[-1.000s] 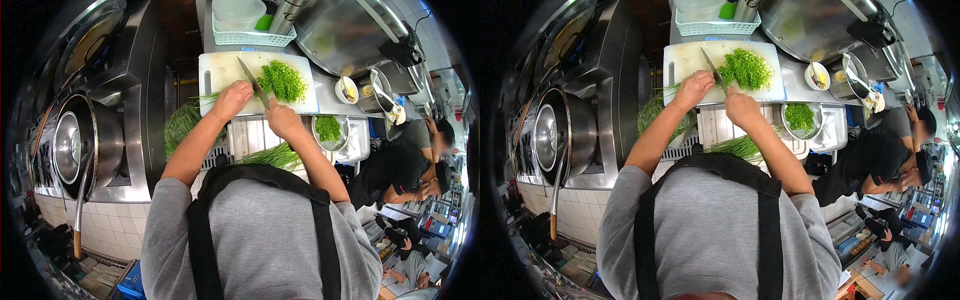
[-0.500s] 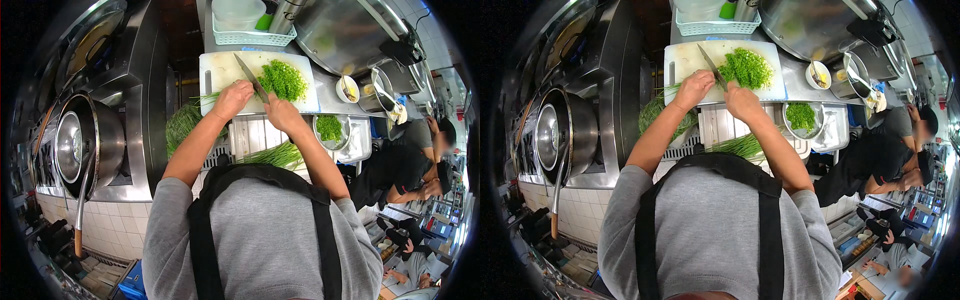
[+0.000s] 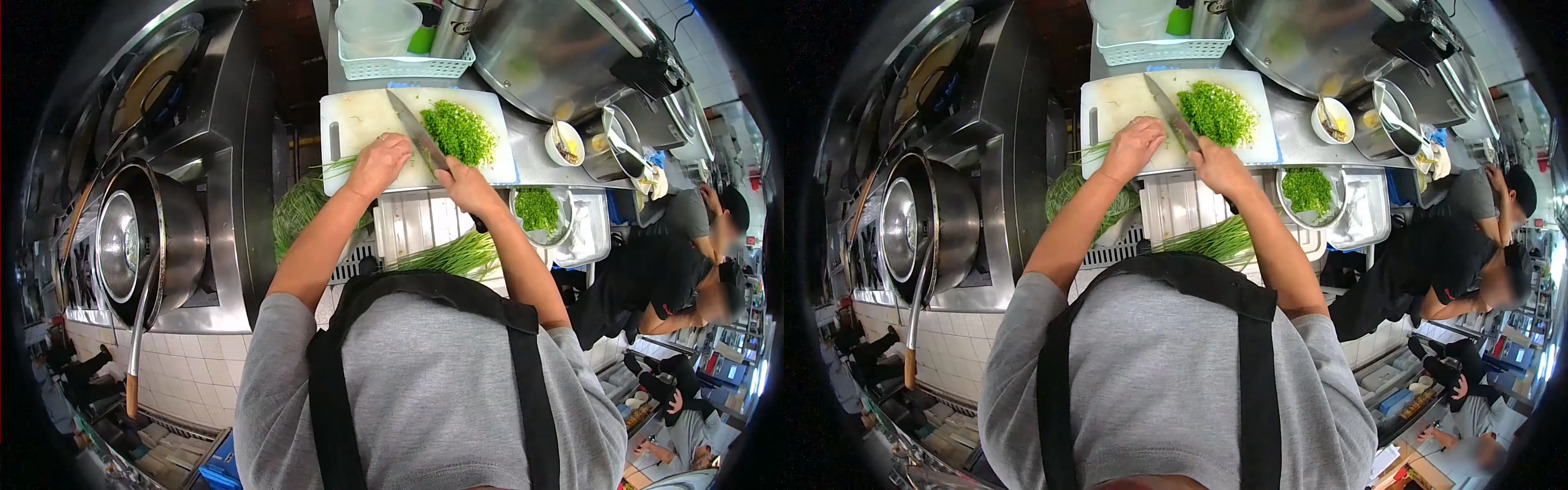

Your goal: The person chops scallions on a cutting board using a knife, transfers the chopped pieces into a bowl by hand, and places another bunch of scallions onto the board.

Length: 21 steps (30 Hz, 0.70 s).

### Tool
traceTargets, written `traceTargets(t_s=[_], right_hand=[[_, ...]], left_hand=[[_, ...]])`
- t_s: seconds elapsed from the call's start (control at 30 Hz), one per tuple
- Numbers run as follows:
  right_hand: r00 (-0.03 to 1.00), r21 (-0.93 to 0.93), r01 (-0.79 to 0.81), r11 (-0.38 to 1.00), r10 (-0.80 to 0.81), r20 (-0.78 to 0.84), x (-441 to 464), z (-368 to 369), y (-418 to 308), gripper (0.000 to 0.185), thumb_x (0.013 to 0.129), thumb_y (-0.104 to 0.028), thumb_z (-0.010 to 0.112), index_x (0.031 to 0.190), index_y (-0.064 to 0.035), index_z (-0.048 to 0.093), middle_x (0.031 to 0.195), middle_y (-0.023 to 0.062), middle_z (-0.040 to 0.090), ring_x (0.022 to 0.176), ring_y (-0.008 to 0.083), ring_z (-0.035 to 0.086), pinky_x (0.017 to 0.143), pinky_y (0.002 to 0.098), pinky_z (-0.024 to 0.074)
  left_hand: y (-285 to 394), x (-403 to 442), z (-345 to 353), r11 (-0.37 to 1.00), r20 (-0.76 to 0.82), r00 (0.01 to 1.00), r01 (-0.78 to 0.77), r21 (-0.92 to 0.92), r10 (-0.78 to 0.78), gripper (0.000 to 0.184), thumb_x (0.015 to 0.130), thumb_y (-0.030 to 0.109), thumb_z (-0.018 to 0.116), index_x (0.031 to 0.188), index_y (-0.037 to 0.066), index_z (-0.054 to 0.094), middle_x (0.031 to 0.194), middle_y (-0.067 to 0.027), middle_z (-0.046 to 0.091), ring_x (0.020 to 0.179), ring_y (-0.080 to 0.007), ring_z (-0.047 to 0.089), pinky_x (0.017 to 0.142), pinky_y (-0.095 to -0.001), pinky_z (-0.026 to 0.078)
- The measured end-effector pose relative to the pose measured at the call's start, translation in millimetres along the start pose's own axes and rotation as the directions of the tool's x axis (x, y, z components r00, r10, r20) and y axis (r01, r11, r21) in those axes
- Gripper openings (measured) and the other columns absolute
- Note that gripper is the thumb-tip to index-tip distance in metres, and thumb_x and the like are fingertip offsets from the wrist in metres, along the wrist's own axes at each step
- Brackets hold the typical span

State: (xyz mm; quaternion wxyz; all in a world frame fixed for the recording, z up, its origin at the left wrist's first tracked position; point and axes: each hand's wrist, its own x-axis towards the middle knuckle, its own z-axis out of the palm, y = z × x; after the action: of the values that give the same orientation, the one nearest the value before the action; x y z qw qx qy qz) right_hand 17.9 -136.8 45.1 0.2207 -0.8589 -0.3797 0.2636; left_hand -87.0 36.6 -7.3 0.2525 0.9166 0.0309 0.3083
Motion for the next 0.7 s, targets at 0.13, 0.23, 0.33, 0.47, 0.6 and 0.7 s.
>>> traceTargets(t_s=[0.13, 0.23, 0.33, 0.47, 0.6, 0.7], right_hand=[[1.000, -0.114, -0.023, 0.993, 0.024, 0.000, -1, -12, 6, 0.033, 0.093, -0.029, 0.048, 0.107, 0.0013, 0.050, 0.084, 0.0305, 0.063, 0.083, 0.0451, 0.062, 0.078, 0.0511, 0.0476], [0.999, -0.250, 0.024, 0.968, -0.034, -0.037, -4, -12, 4, 0.030, 0.093, -0.028, 0.048, 0.103, 0.0007, 0.050, 0.083, 0.0291, 0.063, 0.082, 0.0446, 0.062, 0.077, 0.0518, 0.0482], [0.999, -0.290, -0.004, 0.957, -0.009, -0.043, -7, -10, -4, 0.028, 0.093, -0.026, 0.048, 0.101, 0.0000, 0.050, 0.083, 0.0275, 0.064, 0.082, 0.0438, 0.063, 0.076, 0.0517, 0.0492], [1.000, -0.343, 0.012, 0.939, -0.019, -0.016, -8, -14, -14, 0.025, 0.092, -0.022, 0.046, 0.099, 0.0010, 0.051, 0.085, 0.0265, 0.065, 0.082, 0.0425, 0.064, 0.076, 0.0501, 0.0504], [0.997, -0.411, 0.039, 0.911, -0.009, 0.073, -9, -38, -30, 0.023, 0.091, -0.018, 0.043, 0.099, 0.0022, 0.051, 0.087, 0.0267, 0.065, 0.083, 0.0418, 0.065, 0.077, 0.0502, 0.0502], [0.997, -0.393, 0.021, 0.919, 0.009, 0.074, -14, -33, -31, 0.024, 0.091, -0.019, 0.043, 0.099, 0.0025, 0.051, 0.087, 0.0269, 0.065, 0.083, 0.0422, 0.064, 0.077, 0.0506, 0.0500]], left_hand=[[9, 16, 21, 0.998, 0.064, 0.996, 0.064, 0.024, -0.066, 0.012, 0.078, 0.008, 0.067, 0.088, 0.005, 0.062, 0.094, -0.0075, 0.063, 0.094, -0.0267, 0.061, 0.080, -0.0350, 0.051], [13, 20, 24, 0.996, 0.043, 0.996, 0.085, -0.034, -0.083, 0.014, 0.077, 0.008, 0.068, 0.089, 0.005, 0.062, 0.095, -0.0077, 0.063, 0.096, -0.0272, 0.060, 0.081, -0.0356, 0.051], [18, 14, 12, 0.993, 0.003, 0.995, 0.099, -0.070, -0.099, 0.014, 0.077, 0.008, 0.069, 0.089, 0.004, 0.062, 0.095, -0.0081, 0.063, 0.095, -0.0276, 0.060, 0.081, -0.0358, 0.051], [13, 8, 10, 0.996, 0.002, 0.997, 0.080, -0.047, -0.080, 0.011, 0.078, 0.008, 0.066, 0.087, 0.004, 0.062, 0.096, -0.0069, 0.062, 0.093, -0.0269, 0.060, 0.080, -0.0359, 0.050], [8, 7, 14, 0.999, -0.003, 0.999, 0.033, -0.041, -0.033, 0.006, 0.078, 0.007, 0.064, 0.083, 0.005, 0.062, 0.094, -0.0060, 0.063, 0.090, -0.0255, 0.060, 0.079, -0.0353, 0.051], [5, 8, 17, 0.999, -0.040, 0.999, -0.017, -0.031, 0.015, 0.004, 0.078, 0.006, 0.064, 0.081, 0.005, 0.062, 0.092, -0.0058, 0.063, 0.087, -0.0252, 0.061, 0.077, -0.0349, 0.051]])
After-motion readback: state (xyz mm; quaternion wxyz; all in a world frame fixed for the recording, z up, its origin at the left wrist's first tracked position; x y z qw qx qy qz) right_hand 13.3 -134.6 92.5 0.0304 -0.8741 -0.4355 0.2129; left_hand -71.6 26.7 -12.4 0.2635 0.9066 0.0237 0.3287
